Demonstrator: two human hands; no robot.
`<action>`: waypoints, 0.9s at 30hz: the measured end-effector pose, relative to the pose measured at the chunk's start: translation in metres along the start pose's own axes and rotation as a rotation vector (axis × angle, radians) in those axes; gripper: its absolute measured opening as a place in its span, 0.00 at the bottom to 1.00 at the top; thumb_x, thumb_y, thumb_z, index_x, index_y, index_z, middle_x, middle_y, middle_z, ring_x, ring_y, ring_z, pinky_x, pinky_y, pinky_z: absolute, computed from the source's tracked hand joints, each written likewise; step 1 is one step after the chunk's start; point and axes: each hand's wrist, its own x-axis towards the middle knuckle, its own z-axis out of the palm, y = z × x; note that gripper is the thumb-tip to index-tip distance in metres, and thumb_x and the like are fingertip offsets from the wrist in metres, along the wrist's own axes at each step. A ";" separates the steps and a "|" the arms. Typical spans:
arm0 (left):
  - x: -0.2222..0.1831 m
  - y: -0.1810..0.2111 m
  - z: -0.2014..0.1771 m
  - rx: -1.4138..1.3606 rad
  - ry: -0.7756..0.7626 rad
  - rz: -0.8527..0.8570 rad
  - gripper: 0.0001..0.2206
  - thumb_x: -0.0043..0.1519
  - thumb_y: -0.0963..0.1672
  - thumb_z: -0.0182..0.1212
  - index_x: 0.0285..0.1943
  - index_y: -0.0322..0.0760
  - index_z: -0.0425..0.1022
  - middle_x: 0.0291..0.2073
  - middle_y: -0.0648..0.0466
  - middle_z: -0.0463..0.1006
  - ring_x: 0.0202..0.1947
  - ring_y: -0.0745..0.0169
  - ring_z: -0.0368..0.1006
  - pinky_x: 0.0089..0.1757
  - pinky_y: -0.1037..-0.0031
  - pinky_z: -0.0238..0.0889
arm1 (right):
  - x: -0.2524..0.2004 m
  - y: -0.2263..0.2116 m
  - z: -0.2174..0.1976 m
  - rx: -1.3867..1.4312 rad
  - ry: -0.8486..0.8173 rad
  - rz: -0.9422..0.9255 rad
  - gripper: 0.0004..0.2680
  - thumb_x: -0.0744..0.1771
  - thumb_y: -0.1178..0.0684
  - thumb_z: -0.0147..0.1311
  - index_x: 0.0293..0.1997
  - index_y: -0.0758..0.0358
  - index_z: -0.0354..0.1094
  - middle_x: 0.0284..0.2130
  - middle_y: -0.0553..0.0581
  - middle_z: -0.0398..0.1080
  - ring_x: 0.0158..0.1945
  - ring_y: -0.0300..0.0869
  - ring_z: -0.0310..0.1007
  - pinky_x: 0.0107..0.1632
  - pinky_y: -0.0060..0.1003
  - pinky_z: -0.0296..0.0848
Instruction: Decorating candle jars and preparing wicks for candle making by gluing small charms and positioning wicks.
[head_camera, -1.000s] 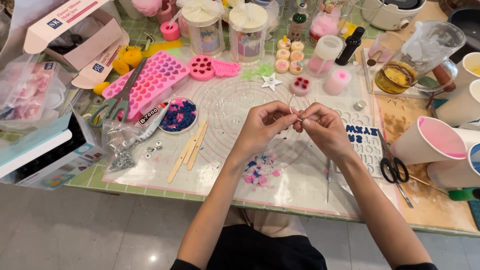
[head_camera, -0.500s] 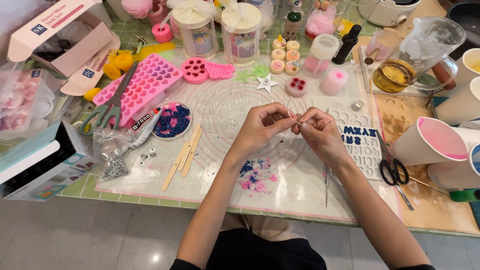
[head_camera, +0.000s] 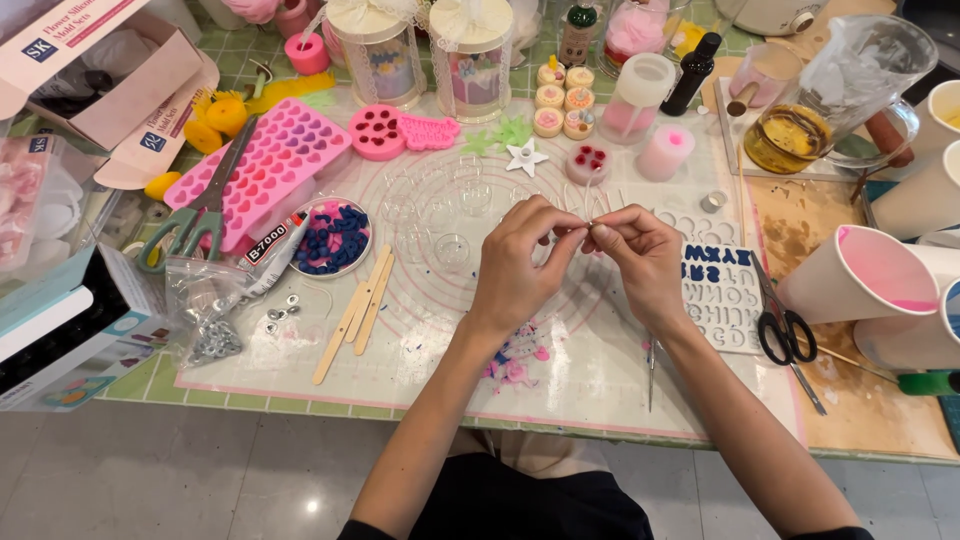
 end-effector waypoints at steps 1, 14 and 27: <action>0.000 0.000 0.000 0.000 -0.001 -0.001 0.03 0.61 0.40 0.67 0.41 0.37 0.79 0.32 0.55 0.75 0.33 0.61 0.73 0.37 0.73 0.67 | -0.001 -0.001 0.001 0.000 0.001 0.002 0.02 0.71 0.62 0.55 0.45 0.70 0.69 0.38 0.57 0.77 0.40 0.37 0.76 0.47 0.31 0.74; -0.002 -0.007 -0.001 0.034 -0.055 0.061 0.03 0.62 0.37 0.63 0.41 0.33 0.74 0.33 0.52 0.73 0.37 0.55 0.74 0.39 0.67 0.67 | 0.000 -0.009 0.003 -0.151 -0.073 -0.001 0.05 0.71 0.59 0.55 0.49 0.69 0.70 0.40 0.52 0.75 0.43 0.34 0.73 0.48 0.29 0.73; -0.004 -0.016 0.000 0.133 -0.091 0.165 0.05 0.60 0.37 0.63 0.41 0.32 0.72 0.35 0.50 0.73 0.39 0.50 0.73 0.42 0.63 0.66 | 0.004 -0.007 -0.004 -0.166 -0.154 0.046 0.04 0.70 0.59 0.55 0.48 0.68 0.70 0.42 0.49 0.74 0.47 0.31 0.71 0.51 0.26 0.71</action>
